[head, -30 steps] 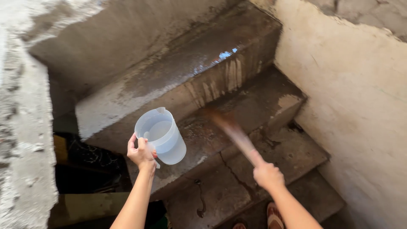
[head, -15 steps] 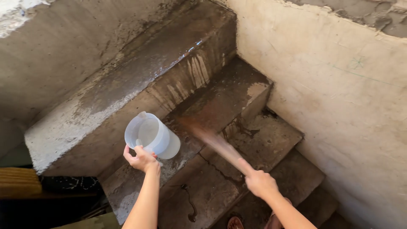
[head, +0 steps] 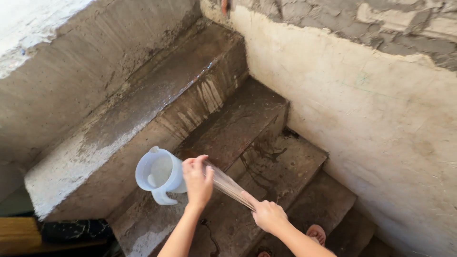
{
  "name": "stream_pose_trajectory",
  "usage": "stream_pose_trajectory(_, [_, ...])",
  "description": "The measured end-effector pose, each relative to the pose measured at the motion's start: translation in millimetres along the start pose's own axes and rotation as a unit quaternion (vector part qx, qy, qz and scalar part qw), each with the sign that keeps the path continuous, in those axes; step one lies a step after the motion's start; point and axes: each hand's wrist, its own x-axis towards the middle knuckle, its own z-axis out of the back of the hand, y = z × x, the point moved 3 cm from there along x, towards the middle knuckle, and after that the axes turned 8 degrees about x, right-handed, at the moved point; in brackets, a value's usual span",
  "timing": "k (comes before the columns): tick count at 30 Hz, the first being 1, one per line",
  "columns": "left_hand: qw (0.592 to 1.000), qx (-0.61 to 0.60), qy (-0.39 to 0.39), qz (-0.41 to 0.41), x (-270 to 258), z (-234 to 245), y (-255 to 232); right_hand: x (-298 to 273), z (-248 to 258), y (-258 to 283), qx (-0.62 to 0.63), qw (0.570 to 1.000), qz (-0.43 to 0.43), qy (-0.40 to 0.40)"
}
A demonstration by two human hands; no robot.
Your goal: Cleaning concrete stairs by splashing water and sweeping with a broom.
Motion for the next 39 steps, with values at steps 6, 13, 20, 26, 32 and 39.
stream_pose_trajectory(6, [0.974, -0.066, 0.212, 0.05, -6.9, -52.5, -34.7, 35.7, 37.2, -71.8, 0.009, 0.983, -0.151, -0.102])
stream_pose_trajectory(13, [0.954, -0.137, 0.261, 0.057, 1.5, -50.1, -33.0, -24.5, 70.3, -46.6, 0.158, 0.962, -0.17, -0.145])
stream_pose_trajectory(20, [0.966, -0.122, 0.218, 0.065, 16.2, -87.2, -41.9, 93.6, 34.9, -56.7, -0.041, 0.996, -0.02, -0.08])
stream_pose_trajectory(26, [0.951, -0.13, 0.263, 0.096, 26.3, -99.9, -63.4, 53.8, 109.6, -93.0, 0.105, 0.965, -0.184, -0.154])
stream_pose_trajectory(32, [0.956, -0.149, 0.23, 0.105, 37.9, -107.9, -65.3, -14.7, 104.7, -59.9, 0.271, 0.943, -0.155, -0.117])
stream_pose_trajectory(39, [0.948, -0.144, 0.259, 0.121, 32.4, -132.7, -73.0, 99.5, 105.2, -54.4, -0.082, 0.994, -0.058, -0.034])
